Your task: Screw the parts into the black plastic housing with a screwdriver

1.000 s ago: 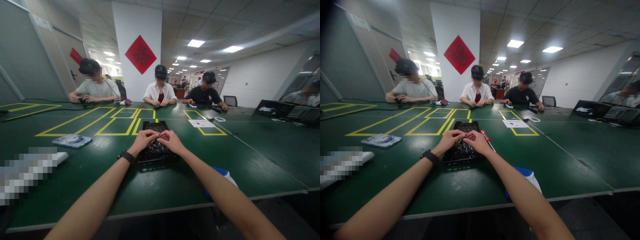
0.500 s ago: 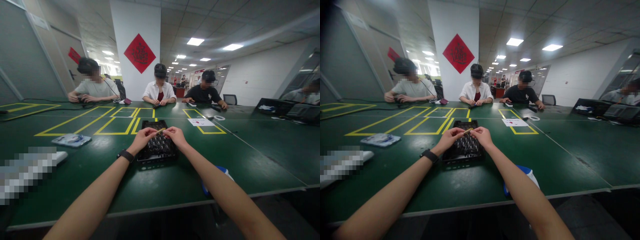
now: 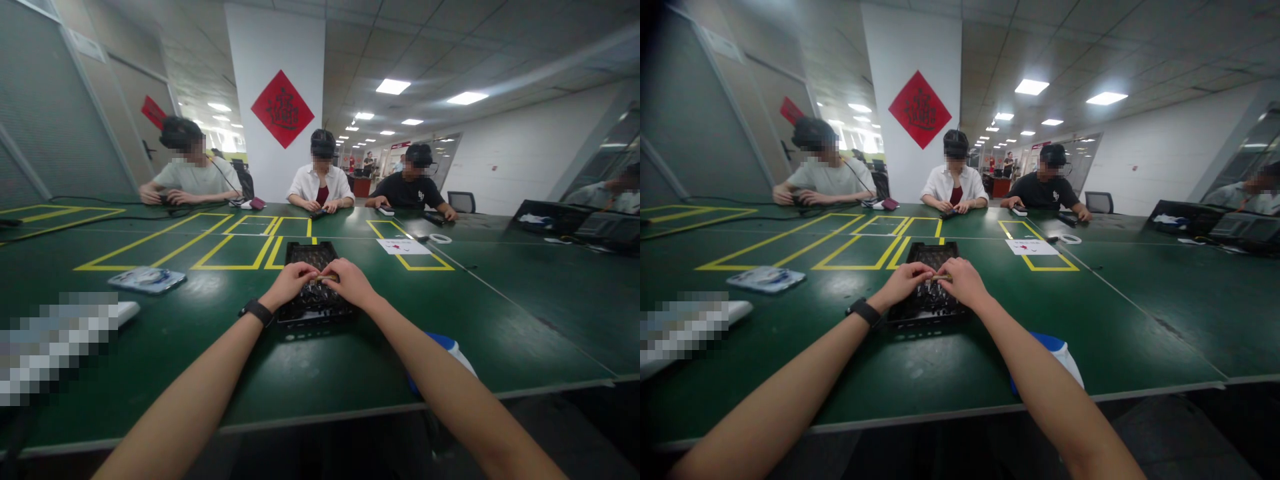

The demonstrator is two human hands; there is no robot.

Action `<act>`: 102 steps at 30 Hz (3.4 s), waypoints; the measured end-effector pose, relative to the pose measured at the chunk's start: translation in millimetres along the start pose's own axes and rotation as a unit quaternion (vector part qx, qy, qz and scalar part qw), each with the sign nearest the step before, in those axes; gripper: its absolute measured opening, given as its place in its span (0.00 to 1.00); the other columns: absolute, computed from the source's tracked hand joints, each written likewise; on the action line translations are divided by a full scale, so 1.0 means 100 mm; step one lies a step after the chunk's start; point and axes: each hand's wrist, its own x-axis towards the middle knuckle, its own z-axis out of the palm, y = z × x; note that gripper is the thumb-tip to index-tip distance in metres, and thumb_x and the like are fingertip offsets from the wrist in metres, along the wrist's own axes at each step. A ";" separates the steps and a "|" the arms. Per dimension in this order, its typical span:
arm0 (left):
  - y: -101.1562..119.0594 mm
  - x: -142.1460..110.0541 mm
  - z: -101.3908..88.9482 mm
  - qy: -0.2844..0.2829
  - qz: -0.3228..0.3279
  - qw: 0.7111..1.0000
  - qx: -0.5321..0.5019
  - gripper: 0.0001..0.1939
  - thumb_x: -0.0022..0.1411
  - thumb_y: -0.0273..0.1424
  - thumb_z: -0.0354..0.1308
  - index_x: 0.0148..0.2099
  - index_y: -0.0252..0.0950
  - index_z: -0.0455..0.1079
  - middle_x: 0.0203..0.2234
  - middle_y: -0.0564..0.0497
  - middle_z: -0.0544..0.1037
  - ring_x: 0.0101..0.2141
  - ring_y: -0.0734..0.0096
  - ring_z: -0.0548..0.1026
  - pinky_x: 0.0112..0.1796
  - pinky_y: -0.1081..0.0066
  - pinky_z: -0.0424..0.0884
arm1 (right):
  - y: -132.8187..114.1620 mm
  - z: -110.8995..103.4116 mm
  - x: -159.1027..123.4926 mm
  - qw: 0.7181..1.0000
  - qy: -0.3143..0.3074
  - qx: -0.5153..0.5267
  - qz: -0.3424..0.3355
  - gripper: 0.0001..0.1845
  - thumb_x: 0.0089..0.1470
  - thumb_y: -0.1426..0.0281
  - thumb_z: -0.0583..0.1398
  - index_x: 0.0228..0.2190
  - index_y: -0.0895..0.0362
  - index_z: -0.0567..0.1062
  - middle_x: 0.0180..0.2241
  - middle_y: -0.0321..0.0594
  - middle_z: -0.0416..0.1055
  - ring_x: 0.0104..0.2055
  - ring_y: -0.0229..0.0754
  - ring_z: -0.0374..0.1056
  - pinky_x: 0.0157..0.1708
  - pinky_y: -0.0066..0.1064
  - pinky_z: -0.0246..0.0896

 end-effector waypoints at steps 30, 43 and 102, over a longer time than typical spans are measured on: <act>-0.89 0.08 -0.04 0.150 -0.224 0.962 0.035 0.26 0.53 0.26 0.49 0.56 0.32 0.64 0.55 0.47 0.66 0.55 0.62 0.63 0.56 0.66 0.56 | 0.04 0.02 0.05 0.914 -0.141 0.364 0.110 0.20 0.37 0.64 0.67 0.33 0.63 0.76 0.30 0.44 0.76 0.31 0.39 0.72 0.36 0.32 0.67; -1.03 0.25 -0.02 0.165 -0.237 0.956 0.044 0.25 0.53 0.29 0.49 0.55 0.37 0.65 0.54 0.50 0.67 0.55 0.61 0.64 0.55 0.63 0.58 | -0.02 -0.02 0.01 0.922 -0.215 0.318 0.046 0.17 0.40 0.66 0.66 0.34 0.64 0.76 0.29 0.43 0.75 0.31 0.37 0.71 0.35 0.29 0.67; -0.74 0.09 -0.08 0.070 -0.174 0.982 0.007 0.30 0.49 0.26 0.52 0.57 0.33 0.62 0.57 0.46 0.63 0.59 0.60 0.56 0.58 0.63 0.51 | -0.14 0.01 -0.04 0.967 -0.188 0.169 -0.022 0.08 0.46 0.69 0.62 0.30 0.60 0.78 0.30 0.39 0.75 0.31 0.36 0.69 0.35 0.26 0.62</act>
